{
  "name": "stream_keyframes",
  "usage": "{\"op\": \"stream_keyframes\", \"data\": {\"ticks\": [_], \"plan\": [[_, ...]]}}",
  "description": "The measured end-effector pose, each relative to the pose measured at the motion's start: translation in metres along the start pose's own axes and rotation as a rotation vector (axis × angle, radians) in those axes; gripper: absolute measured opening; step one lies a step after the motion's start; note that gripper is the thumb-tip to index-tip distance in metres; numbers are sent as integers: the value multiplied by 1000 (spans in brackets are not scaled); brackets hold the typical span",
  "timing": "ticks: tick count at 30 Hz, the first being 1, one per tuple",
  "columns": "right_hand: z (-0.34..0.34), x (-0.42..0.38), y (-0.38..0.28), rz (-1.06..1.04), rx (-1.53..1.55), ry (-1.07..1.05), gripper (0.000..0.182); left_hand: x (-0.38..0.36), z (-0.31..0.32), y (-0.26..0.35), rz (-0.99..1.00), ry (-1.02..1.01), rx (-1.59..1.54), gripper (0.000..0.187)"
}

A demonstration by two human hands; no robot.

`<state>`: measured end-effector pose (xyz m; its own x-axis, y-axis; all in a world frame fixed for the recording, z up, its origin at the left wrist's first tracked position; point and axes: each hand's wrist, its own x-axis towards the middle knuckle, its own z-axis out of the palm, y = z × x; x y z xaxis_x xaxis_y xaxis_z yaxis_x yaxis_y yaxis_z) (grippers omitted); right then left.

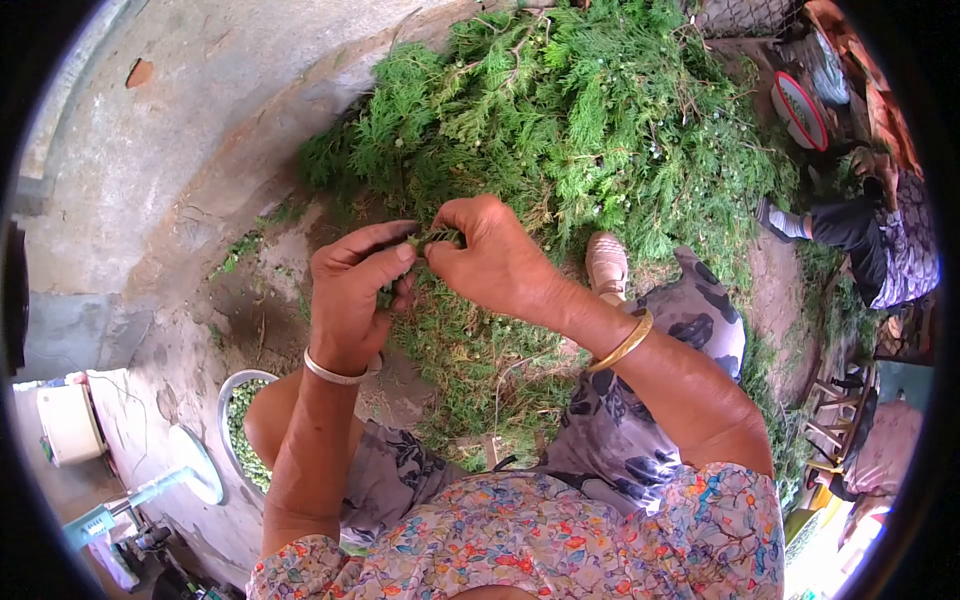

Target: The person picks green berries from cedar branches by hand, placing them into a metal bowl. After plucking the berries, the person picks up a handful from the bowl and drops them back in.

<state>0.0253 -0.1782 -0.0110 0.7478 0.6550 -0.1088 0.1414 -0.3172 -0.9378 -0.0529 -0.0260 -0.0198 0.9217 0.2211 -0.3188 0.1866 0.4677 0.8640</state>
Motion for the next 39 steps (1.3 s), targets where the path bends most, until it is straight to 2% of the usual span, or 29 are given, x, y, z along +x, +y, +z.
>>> {"op": "stream_keyframes", "data": {"ticks": [3,5,7,9,12,14,15,18,21,23,24,25,27,29,30,32,37,39], "plan": [[-2,-2,-5,29,-25,-18,12,0,-4,1,64,-95,156,22],[-3,-1,-2,61,8,-10,12,1,-5,4,-50,71,-117,15],[-5,-2,-4,93,42,-3,12,5,-12,9,-16,93,-214,13],[-7,-3,-12,205,208,-15,13,6,-19,14,22,114,-311,12],[-8,-2,-14,201,278,-42,24,4,-20,19,-3,17,-391,11],[-9,0,-7,216,384,-86,31,2,-19,17,-22,-71,-297,10],[-9,1,-4,230,491,-128,38,2,-19,16,-22,-69,-298,10],[-8,3,0,178,644,-153,44,2,-19,13,-22,-51,-274,13],[-11,3,-4,241,799,-174,40,5,-21,11,-36,-78,-370,15],[-11,3,-5,238,786,-163,39,7,-23,9,-104,-160,-630,12],[-11,2,-5,236,773,-150,38,6,-23,9,-103,-159,-630,12],[-11,2,-5,237,773,-151,38,4,-21,10,-82,-147,-576,10],[-12,3,-5,143,465,-181,38,1,-15,11,-61,-136,-522,8],[-12,3,-7,142,369,-227,39,-3,-7,11,58,-18,-73,11],[-12,3,-8,139,272,-272,39,-5,-2,11,58,-17,-73,11],[-7,1,-9,135,259,-271,40,-8,8,11,324,-15,450,13],[-2,-1,-7,66,123,-226,42,-6,8,3,367,-75,668,18],[-6,-1,-11,100,168,-314,43,-5,6,6,252,-76,688,16]]}}
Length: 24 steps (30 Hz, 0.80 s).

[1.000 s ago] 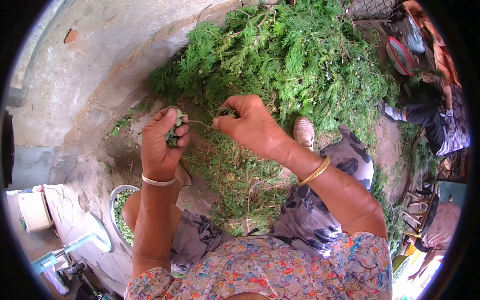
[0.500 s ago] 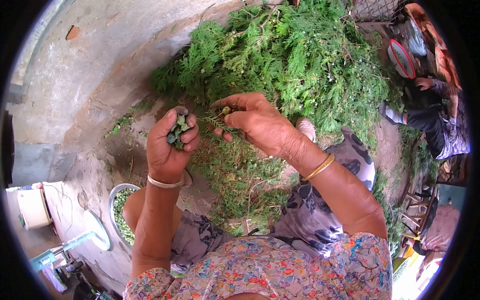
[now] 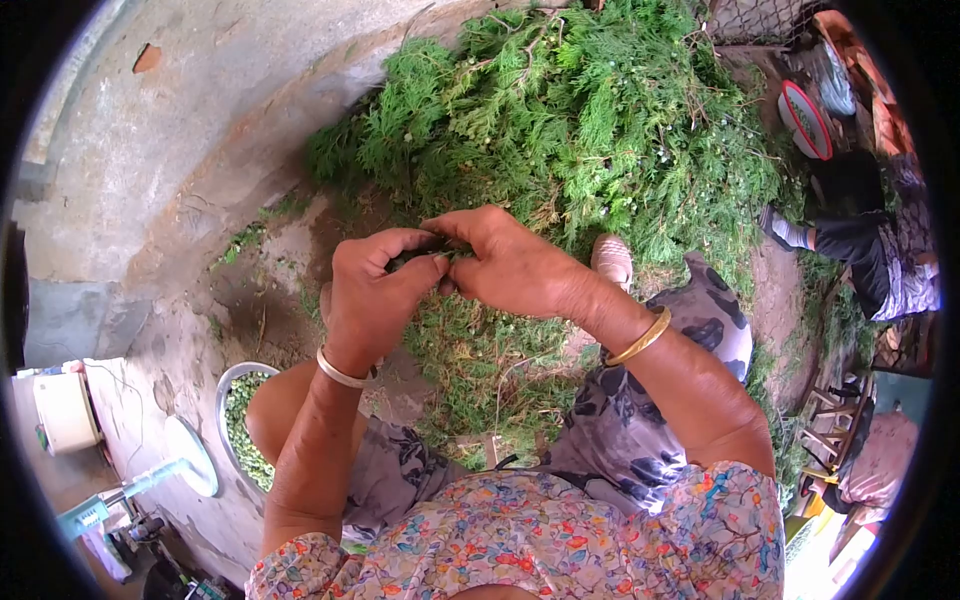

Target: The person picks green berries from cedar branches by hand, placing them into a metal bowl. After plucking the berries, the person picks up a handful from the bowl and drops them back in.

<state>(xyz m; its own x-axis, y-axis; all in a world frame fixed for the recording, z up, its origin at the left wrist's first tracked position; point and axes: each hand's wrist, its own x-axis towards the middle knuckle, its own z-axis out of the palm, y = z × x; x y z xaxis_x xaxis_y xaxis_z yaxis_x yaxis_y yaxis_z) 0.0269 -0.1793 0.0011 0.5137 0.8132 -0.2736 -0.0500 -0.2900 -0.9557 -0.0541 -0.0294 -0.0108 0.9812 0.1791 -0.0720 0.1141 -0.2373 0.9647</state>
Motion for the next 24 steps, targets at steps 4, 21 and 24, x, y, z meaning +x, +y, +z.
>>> {"op": "stream_keyframes", "data": {"ticks": [4,21,24], "plan": [[-3,0,-3,49,11,-65,41,0,2,-1,41,18,14,13],[-18,7,15,13,830,107,33,4,-20,-6,-223,-114,-1199,14],[-12,6,4,47,848,126,32,2,-13,2,-156,-41,-900,11]]}}
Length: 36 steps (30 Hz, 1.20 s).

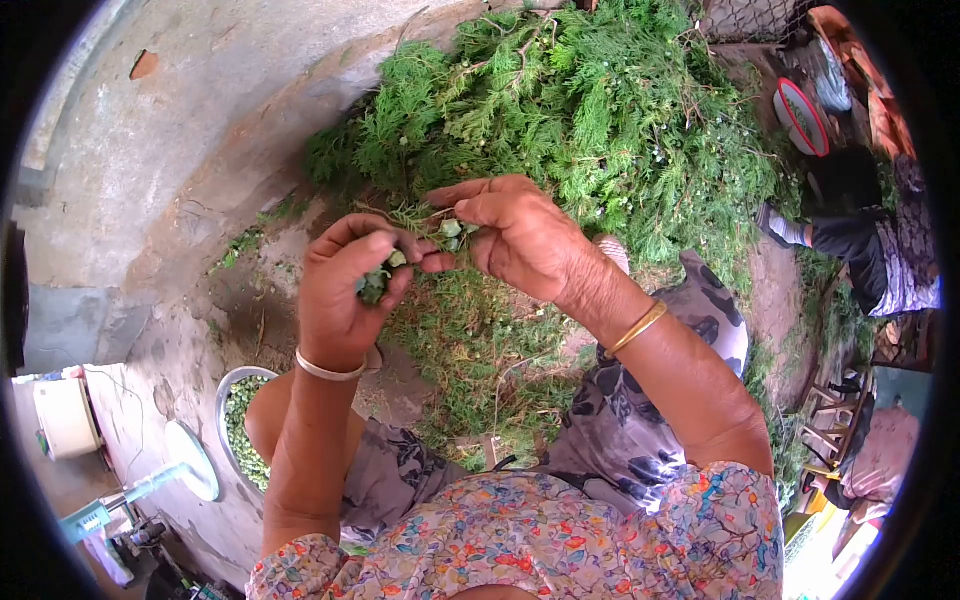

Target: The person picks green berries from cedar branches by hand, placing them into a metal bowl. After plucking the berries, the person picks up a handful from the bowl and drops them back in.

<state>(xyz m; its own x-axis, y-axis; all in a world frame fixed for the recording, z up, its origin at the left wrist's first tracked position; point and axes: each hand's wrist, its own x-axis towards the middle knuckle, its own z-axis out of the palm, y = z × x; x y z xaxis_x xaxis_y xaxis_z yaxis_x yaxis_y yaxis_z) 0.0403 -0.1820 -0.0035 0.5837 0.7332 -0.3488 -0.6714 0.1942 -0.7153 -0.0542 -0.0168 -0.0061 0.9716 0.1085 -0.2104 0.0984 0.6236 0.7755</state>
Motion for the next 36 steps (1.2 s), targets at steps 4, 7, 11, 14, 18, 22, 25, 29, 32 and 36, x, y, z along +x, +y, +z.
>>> {"op": "stream_keyframes", "data": {"ticks": [4,7,11,14,18,22,25,29,32,36], "plan": [[-1,2,8,72,29,51,30,-2,15,-13,320,86,695,11],[-11,8,20,86,-17,27,28,2,7,-30,414,63,999,14],[-8,7,20,110,-69,53,27,3,3,-34,498,67,1081,13],[10,1,10,80,28,43,26,0,9,-16,314,157,815,12],[4,1,10,49,-127,104,20,-1,10,-14,204,204,527,12],[-2,2,8,80,-383,83,18,1,5,-20,245,204,733,13],[5,-1,7,54,-540,146,14,0,9,-20,410,161,925,14],[5,-2,8,18,-693,119,11,-4,14,-17,345,178,986,15],[3,-3,9,14,-624,113,10,-3,10,-17,315,162,934,14],[6,-4,7,18,-672,92,13,-3,8,-11,84,127,515,12]]}}
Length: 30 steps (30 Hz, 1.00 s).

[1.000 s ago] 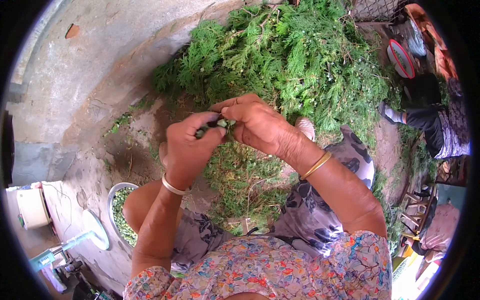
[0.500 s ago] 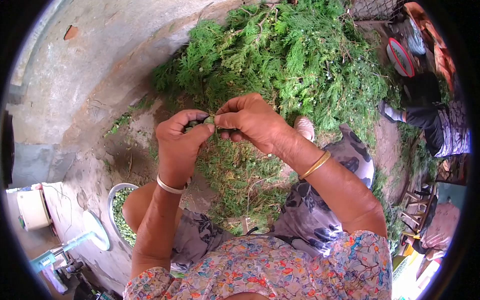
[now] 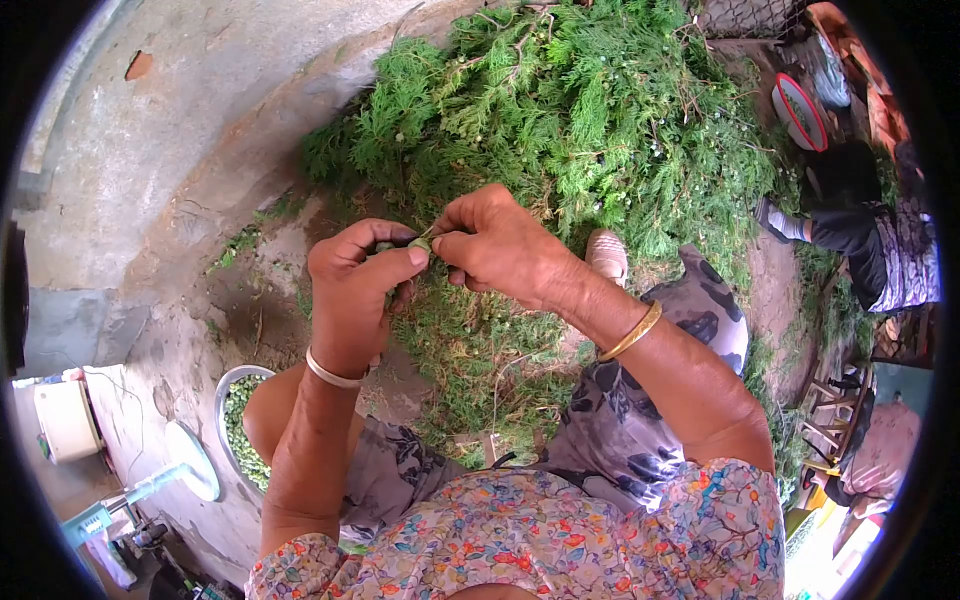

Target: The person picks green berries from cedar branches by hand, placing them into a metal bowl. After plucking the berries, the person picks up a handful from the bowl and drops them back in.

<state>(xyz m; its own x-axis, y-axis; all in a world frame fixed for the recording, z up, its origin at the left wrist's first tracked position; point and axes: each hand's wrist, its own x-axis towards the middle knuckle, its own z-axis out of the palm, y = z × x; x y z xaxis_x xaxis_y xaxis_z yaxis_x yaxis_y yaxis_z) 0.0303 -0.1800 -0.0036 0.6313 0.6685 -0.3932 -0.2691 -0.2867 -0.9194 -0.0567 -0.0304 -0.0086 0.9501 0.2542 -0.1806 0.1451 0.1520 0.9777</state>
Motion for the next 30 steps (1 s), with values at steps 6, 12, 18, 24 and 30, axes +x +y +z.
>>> {"op": "stream_keyframes", "data": {"ticks": [6,12,18,24,30], "plan": [[-4,-3,-5,37,349,-40,13,4,-9,1,-189,-95,-483,12],[-12,7,4,-22,883,30,13,12,-23,-10,-139,-245,-850,24],[-13,8,3,-3,1042,120,19,9,-18,-14,-141,-334,-862,23],[-9,9,3,-22,1013,148,16,1,-2,4,52,-95,-49,15],[6,12,20,71,999,60,25,1,23,-23,536,125,672,18]]}}
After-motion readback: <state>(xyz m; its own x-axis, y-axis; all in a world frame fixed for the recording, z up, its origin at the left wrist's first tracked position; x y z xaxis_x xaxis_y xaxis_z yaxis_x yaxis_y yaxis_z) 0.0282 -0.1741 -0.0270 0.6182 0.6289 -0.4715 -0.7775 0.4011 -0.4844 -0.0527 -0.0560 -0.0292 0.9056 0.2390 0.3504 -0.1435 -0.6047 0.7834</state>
